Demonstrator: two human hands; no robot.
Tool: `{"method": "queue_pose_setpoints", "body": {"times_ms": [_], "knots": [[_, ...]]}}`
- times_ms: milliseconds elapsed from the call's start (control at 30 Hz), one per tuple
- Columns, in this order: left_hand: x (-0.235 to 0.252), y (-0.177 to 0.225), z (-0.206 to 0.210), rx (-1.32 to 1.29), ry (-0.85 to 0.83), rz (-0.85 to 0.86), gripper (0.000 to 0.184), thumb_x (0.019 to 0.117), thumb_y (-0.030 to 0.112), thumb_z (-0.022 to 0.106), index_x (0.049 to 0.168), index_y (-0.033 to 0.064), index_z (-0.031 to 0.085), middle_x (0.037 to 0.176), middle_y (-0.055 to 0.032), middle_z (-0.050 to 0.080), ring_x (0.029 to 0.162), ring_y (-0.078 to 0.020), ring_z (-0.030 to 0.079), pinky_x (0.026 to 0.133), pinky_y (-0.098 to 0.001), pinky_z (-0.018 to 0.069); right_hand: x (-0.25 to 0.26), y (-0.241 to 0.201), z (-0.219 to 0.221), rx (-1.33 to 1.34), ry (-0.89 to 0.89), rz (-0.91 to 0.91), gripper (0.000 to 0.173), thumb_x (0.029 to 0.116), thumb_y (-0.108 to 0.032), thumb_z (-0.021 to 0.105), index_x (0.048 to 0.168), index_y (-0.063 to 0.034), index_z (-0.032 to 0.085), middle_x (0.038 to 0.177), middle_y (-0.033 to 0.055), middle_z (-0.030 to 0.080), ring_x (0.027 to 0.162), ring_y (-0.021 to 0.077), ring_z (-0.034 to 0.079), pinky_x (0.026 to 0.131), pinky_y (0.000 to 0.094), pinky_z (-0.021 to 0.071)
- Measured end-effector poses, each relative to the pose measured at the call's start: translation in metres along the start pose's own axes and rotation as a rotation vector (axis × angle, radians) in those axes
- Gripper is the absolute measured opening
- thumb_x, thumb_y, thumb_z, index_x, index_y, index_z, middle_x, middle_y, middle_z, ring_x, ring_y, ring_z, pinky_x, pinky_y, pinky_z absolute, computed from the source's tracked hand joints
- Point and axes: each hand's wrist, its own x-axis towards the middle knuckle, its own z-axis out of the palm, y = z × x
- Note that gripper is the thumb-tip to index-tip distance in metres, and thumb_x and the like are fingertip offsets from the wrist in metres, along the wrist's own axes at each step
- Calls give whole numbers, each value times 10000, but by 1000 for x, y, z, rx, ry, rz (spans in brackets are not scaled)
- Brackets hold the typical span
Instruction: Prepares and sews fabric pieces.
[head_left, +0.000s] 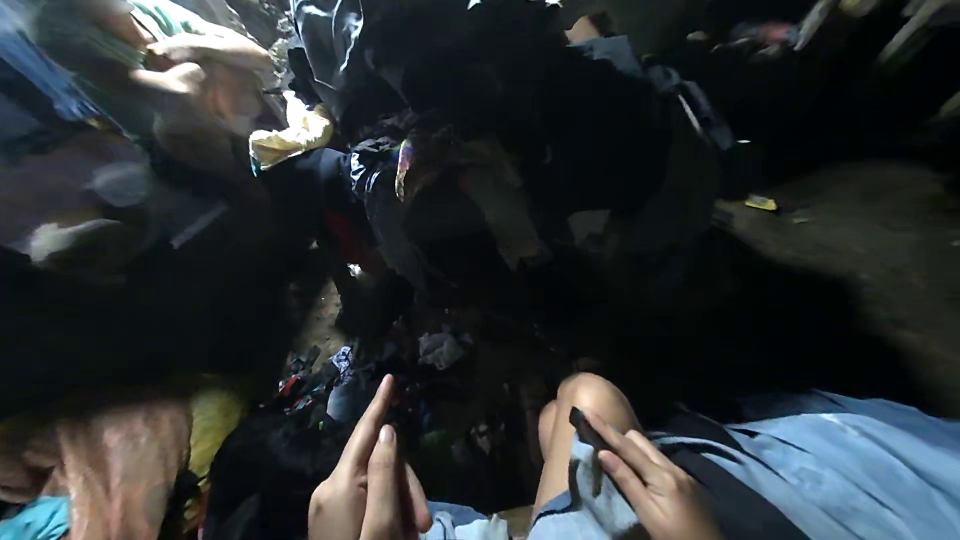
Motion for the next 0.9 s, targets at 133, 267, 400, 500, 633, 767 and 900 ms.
{"method": "queue_pose_setpoints", "body": {"times_ms": [133,267,400,500,633,767,900], "knots": [[1,-18,32,60,-145,109,420,1055,53,373,1417,-115,503,650,14,639,502,-15,574,501,-226,527,1,2,-2,127,-3,41,384,1025,-263,530,1343,-122,692,870,109,666,731,176,618,669,344,531],[-5,-60,108,73,-417,100,541,965,216,658,1418,-60,549,1254,-231,666,1091,-310,696,929,-474,575,10,-1,-23,592,-149,224,388,1055,-145,467,1377,24,602,1331,92,666,1136,-18,622,1004,175,478],[-17,-75,157,1,-475,-9,411,918,167,713,1260,-55,667,1202,-214,670,1087,-311,666,941,-487,536,17,-3,-38,752,-252,331,375,1063,-133,449,1384,5,585,1217,-32,689,816,-111,568,739,97,470],[-26,-70,169,-51,-345,-18,185,894,99,670,1000,-39,734,931,-130,726,849,-179,692,791,-381,561,17,-5,-45,708,-287,301,374,1066,-145,453,1388,-16,594,1251,-33,680,782,-130,534,693,82,443],[-34,-69,175,-207,-289,-100,147,933,8,594,992,-77,698,884,-90,693,804,-22,624,771,-204,510,14,0,-46,570,-280,188,398,1057,-183,478,1404,-33,603,1329,65,663,1010,-37,618,853,152,494],[-39,-71,179,-380,-261,-254,135,952,-11,514,985,-75,628,866,-24,635,808,48,573,776,-150,479,1,-1,-38,437,-217,179,484,1011,-163,562,1450,36,526,1371,179,631,1140,150,660,989,299,515],[-40,-77,179,-463,-205,-305,138,975,-14,522,1010,-79,639,897,-28,672,844,37,620,828,-162,512,-18,-6,-25,331,-141,166,487,1016,-159,564,1442,72,518,1296,237,658,1041,228,698,932,363,548]]}}
